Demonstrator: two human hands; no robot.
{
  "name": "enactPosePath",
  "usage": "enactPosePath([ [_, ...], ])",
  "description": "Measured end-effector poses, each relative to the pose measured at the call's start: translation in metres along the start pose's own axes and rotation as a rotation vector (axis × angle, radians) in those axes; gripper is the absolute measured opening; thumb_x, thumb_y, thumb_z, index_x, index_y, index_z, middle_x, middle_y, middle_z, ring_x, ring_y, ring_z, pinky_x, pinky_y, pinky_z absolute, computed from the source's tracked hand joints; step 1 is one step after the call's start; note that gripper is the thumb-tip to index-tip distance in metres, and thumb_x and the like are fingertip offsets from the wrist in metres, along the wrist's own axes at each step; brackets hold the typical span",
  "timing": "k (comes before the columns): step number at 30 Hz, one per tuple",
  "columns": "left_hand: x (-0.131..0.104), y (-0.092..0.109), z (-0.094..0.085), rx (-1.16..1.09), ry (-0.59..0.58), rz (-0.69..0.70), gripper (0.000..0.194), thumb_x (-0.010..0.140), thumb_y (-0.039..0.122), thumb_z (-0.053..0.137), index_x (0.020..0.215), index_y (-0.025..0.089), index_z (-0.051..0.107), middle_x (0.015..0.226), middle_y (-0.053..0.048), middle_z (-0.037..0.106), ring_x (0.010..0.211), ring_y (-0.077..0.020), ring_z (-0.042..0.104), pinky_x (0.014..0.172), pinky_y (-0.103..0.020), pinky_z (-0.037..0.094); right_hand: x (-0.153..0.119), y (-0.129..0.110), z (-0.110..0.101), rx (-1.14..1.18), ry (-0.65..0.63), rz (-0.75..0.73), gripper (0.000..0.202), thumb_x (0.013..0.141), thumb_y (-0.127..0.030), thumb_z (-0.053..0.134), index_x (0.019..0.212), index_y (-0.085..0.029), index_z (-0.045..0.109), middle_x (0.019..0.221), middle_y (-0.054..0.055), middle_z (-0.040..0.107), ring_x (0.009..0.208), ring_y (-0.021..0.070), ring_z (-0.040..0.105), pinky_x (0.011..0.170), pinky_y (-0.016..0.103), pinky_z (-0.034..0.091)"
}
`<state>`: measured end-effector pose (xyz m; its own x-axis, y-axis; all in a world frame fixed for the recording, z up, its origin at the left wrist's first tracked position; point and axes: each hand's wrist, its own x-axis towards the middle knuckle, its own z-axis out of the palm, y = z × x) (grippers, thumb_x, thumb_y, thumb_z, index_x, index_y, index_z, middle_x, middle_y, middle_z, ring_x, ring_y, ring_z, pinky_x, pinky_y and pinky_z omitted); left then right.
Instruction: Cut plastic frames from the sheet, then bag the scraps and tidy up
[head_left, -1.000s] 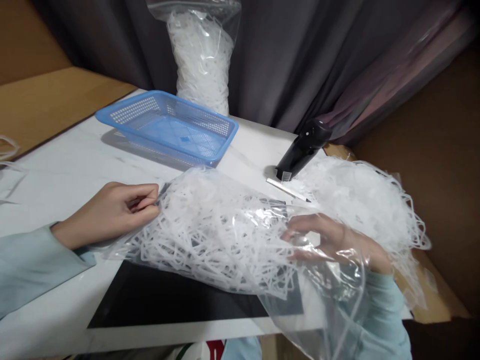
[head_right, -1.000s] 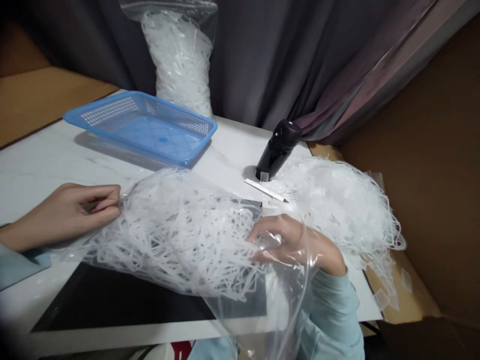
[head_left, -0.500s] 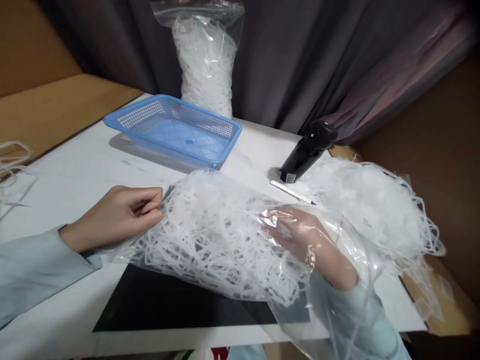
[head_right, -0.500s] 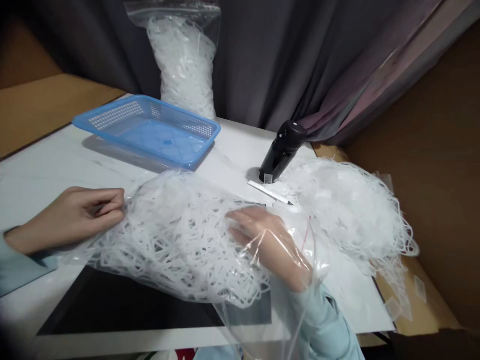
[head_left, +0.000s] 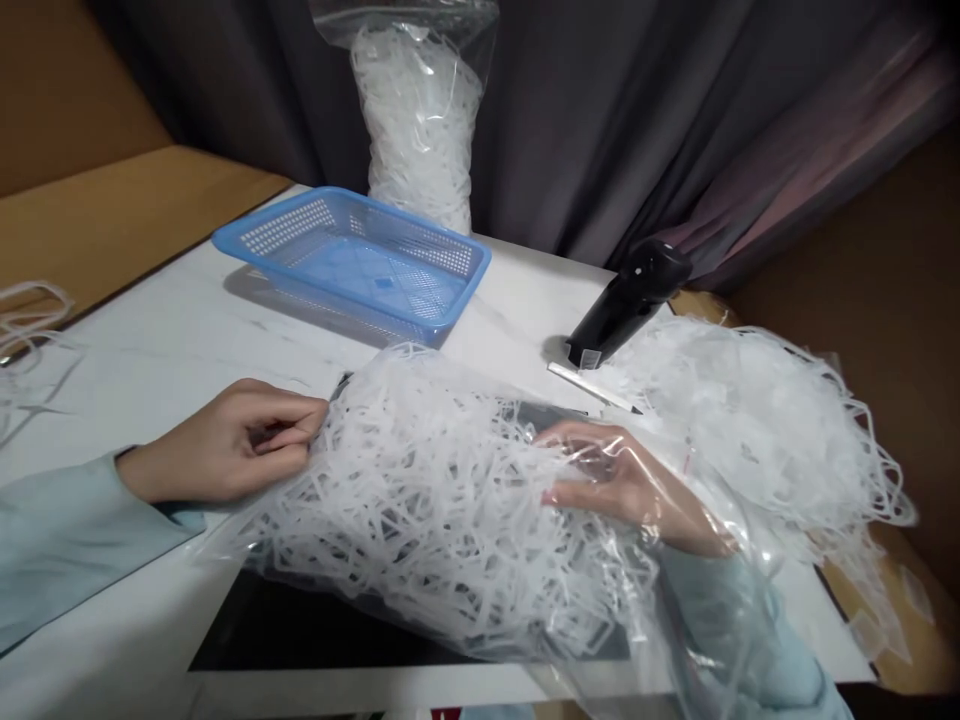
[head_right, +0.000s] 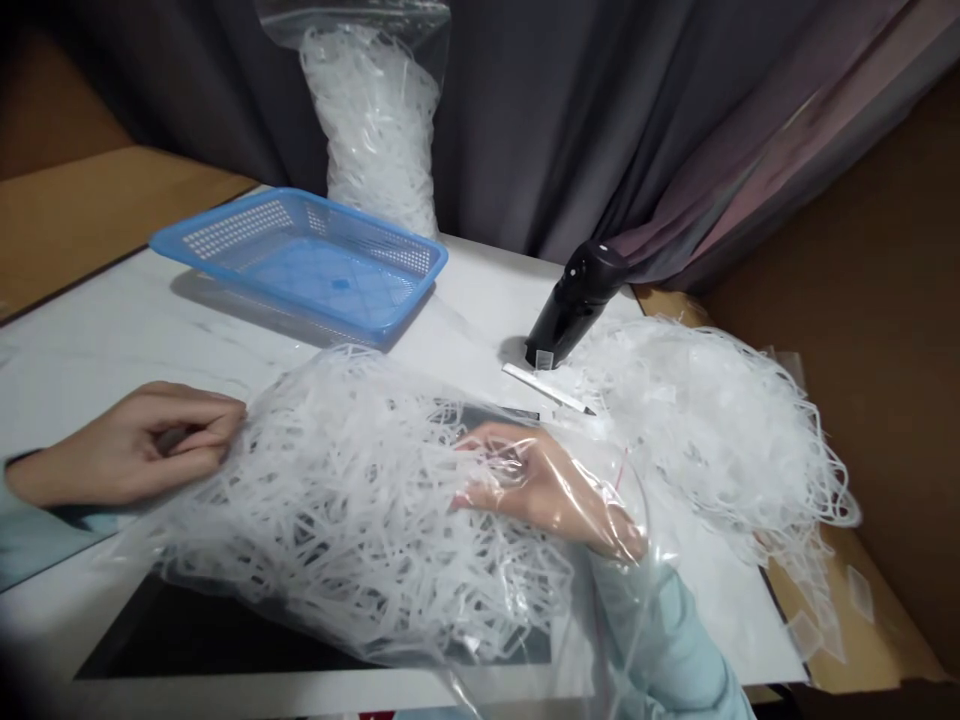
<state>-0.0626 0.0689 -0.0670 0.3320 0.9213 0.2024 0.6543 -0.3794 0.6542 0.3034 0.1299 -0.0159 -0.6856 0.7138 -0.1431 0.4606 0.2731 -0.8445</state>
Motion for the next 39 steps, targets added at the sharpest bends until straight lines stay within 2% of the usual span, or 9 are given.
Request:
enactPosePath([
  [5,-0.001,0.004,-0.002,-0.025,-0.046,-0.027,0.033,0.081,0.023,0.047,0.059,0.020,0.023,0.056,0.004,0.022,0.051,-0.0104,0.022,0.051,-0.028,0.018,-0.004,0.005,-0.016,0.046,-0.075,0.109,0.030,0.082,-0.046,0.073,0.105,-0.026,0.072,0.100,0.002,0.074,0.087,0.0225,0.070,0.076,0.037,0.061],
  [9,-0.001,0.003,-0.002,-0.030,-0.050,-0.035,0.033,0.080,0.023,0.048,0.059,0.020,0.023,0.056,0.004,0.022,0.051,-0.0106,0.021,0.051,-0.028,0.018,-0.007,0.007,-0.022,0.165,-0.169,0.136,0.033,0.092,-0.041,0.062,0.121,-0.028,0.067,0.110,0.002,0.071,0.096,0.0195,0.069,0.087,0.035,0.058],
  [12,0.000,0.003,-0.001,-0.031,-0.048,-0.032,0.032,0.080,0.023,0.048,0.059,0.020,0.023,0.057,0.004,0.021,0.052,-0.0104,0.021,0.052,-0.028,0.018,-0.011,0.011,-0.025,0.200,-0.127,0.205,0.043,0.092,-0.041,0.062,0.134,-0.032,0.057,0.125,0.002,0.067,0.108,0.0206,0.067,0.095,0.037,0.056],
  [15,0.000,0.002,-0.001,-0.029,-0.054,-0.031,0.032,0.080,0.023,0.048,0.059,0.020,0.024,0.057,0.004,0.021,0.052,-0.0104,0.021,0.052,-0.028,0.018,-0.015,0.019,-0.029,0.199,-0.049,0.281,0.040,0.091,-0.038,0.061,0.130,-0.035,0.060,0.138,0.000,0.059,0.113,0.0236,0.065,0.093,0.039,0.057],
  [22,0.000,0.001,-0.001,-0.021,-0.072,-0.021,0.033,0.083,0.024,0.046,0.059,0.020,0.023,0.057,0.004,0.021,0.051,-0.0106,0.022,0.052,-0.027,0.019,-0.011,0.024,-0.033,0.400,-0.153,0.171,0.041,0.088,-0.034,0.058,0.128,-0.030,0.062,0.132,0.004,0.064,0.105,0.0265,0.070,0.086,0.042,0.060],
  [26,-0.001,0.001,-0.001,-0.013,-0.071,-0.008,0.032,0.082,0.022,0.046,0.060,0.020,0.023,0.057,0.004,0.022,0.051,-0.0106,0.022,0.052,-0.028,0.019,-0.018,0.011,-0.028,0.083,-0.030,0.081,0.039,0.094,-0.037,0.054,0.132,-0.032,0.060,0.136,0.004,0.062,0.119,0.0285,0.063,0.098,0.045,0.056],
  [30,-0.001,0.001,0.000,-0.028,-0.066,-0.005,0.032,0.081,0.022,0.047,0.060,0.020,0.022,0.056,0.004,0.021,0.051,-0.0110,0.021,0.052,-0.029,0.018,-0.023,0.001,-0.021,-0.310,0.077,-0.067,0.038,0.089,-0.042,0.066,0.126,-0.036,0.065,0.135,0.002,0.062,0.127,0.0316,0.058,0.106,0.050,0.051],
  [35,0.000,0.003,0.000,0.002,0.021,-0.015,0.033,0.084,0.024,0.049,0.059,0.021,0.028,0.056,0.004,0.026,0.052,-0.0110,0.024,0.051,-0.029,0.021,-0.022,0.007,-0.017,-0.388,0.082,-0.252,0.037,0.087,-0.039,0.070,0.123,-0.032,0.066,0.145,0.003,0.053,0.133,0.0308,0.052,0.110,0.051,0.048],
  [39,0.005,0.007,0.002,0.029,0.163,0.029,0.022,0.087,0.024,0.052,0.067,0.021,0.044,0.068,0.001,0.047,0.063,-0.0133,0.042,0.059,-0.028,0.035,-0.012,0.008,-0.007,-0.364,0.021,-0.373,0.040,0.083,-0.041,0.074,0.120,-0.027,0.066,0.152,0.006,0.044,0.141,0.0310,0.040,0.114,0.054,0.041],
])
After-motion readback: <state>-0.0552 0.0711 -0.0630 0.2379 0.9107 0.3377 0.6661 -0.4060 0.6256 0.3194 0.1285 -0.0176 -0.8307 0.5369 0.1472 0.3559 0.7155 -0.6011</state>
